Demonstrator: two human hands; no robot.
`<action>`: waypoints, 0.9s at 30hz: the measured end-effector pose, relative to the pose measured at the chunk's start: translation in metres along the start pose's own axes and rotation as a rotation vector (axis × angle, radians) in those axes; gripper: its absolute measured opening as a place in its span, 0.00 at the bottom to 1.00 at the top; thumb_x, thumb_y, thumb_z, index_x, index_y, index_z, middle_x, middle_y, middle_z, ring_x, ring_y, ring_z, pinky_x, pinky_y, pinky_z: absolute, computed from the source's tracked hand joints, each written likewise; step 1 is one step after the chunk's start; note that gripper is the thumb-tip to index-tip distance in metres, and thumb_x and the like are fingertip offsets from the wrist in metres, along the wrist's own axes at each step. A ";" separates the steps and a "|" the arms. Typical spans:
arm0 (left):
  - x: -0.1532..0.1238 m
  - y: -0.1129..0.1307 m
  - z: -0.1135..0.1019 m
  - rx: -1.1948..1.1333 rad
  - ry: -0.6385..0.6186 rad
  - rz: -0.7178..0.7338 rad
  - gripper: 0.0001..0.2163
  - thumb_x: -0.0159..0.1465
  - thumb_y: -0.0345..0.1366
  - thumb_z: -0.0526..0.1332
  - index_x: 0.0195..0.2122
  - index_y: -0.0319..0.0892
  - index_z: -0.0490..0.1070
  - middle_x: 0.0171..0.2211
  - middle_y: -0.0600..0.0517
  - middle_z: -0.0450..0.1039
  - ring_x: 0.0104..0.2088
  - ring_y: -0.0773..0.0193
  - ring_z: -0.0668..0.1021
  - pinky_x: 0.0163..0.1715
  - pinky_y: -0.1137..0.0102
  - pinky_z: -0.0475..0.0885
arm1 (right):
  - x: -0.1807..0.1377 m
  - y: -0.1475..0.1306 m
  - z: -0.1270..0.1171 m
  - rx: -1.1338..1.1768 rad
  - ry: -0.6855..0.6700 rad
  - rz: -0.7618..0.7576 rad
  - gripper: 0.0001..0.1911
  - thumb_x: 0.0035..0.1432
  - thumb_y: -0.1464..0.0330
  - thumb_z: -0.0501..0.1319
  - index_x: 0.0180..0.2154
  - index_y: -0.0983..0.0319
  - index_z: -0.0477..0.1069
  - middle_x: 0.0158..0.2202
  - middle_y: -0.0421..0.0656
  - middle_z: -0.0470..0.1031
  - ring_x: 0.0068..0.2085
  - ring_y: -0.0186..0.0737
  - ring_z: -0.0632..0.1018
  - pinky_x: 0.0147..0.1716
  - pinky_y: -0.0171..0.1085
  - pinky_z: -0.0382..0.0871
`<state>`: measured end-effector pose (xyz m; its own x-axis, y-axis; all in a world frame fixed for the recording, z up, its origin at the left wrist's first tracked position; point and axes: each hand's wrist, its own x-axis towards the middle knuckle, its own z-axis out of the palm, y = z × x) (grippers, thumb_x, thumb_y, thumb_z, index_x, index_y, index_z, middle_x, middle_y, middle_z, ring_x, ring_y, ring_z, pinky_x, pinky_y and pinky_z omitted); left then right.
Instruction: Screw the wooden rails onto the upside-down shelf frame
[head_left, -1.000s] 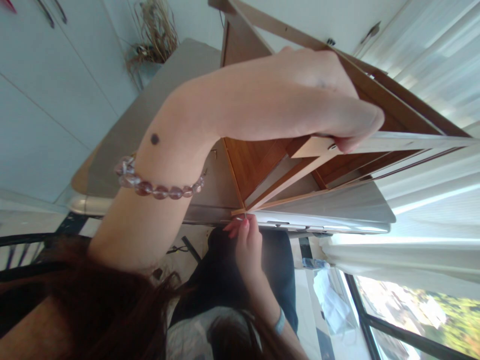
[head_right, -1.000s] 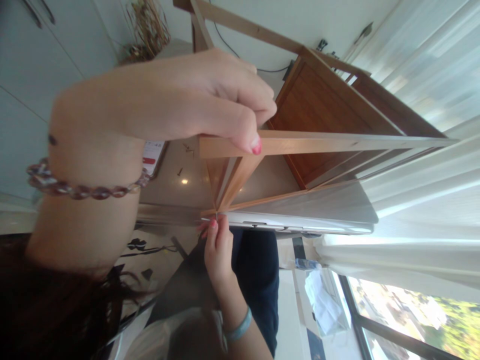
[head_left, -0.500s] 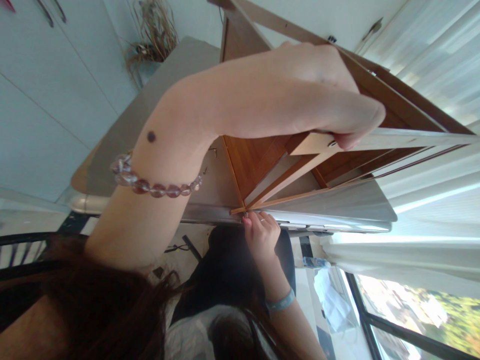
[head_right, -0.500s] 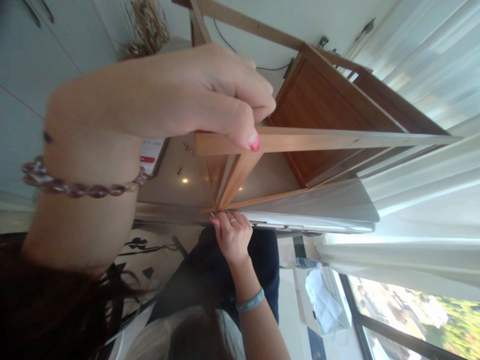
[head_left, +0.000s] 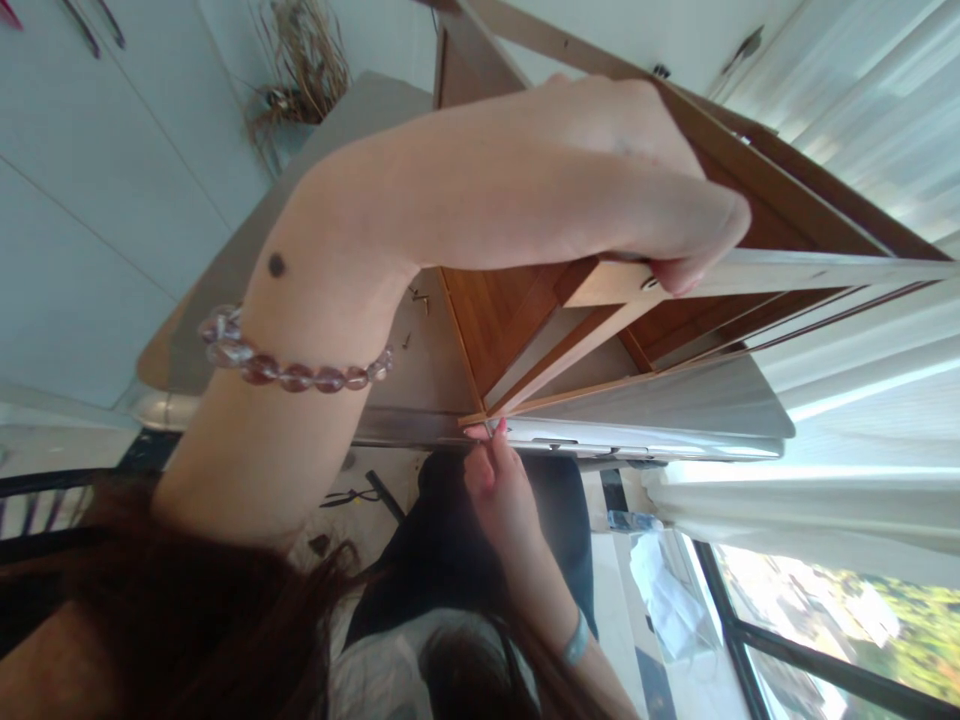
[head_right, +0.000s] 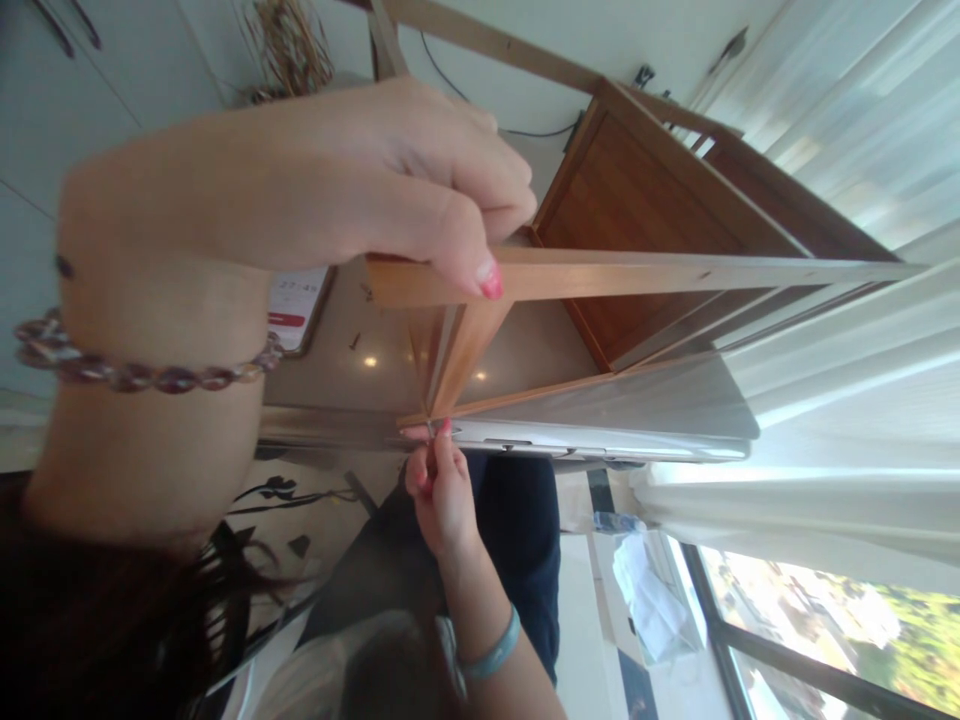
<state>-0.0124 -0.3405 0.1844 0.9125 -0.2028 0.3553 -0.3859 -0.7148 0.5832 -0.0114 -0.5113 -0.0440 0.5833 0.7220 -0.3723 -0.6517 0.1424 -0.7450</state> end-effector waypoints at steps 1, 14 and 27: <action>0.000 0.000 0.000 0.000 0.004 0.004 0.17 0.65 0.37 0.49 0.20 0.38 0.49 0.20 0.56 0.46 0.22 0.80 0.54 0.23 0.77 0.46 | -0.001 -0.001 0.003 0.096 -0.006 0.057 0.18 0.58 0.52 0.61 0.34 0.61 0.74 0.14 0.29 0.48 0.17 0.26 0.48 0.16 0.29 0.41; 0.001 -0.002 -0.001 -0.005 0.006 0.020 0.17 0.65 0.36 0.48 0.20 0.37 0.50 0.20 0.56 0.47 0.22 0.80 0.54 0.23 0.76 0.47 | -0.004 0.009 0.007 -0.019 0.117 -0.025 0.18 0.60 0.53 0.54 0.26 0.59 0.61 0.14 0.29 0.45 0.18 0.29 0.49 0.19 0.32 0.45; 0.001 -0.004 -0.001 0.035 0.031 0.018 0.18 0.65 0.39 0.51 0.19 0.37 0.52 0.20 0.57 0.49 0.25 0.78 0.57 0.28 0.75 0.50 | -0.009 0.006 0.001 -0.196 0.217 -0.137 0.24 0.61 0.49 0.54 0.24 0.61 0.68 0.14 0.32 0.52 0.19 0.29 0.55 0.21 0.33 0.48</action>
<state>-0.0101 -0.3368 0.1828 0.9007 -0.1950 0.3882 -0.3964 -0.7346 0.5507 -0.0208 -0.5167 -0.0442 0.7630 0.5405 -0.3545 -0.4664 0.0805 -0.8809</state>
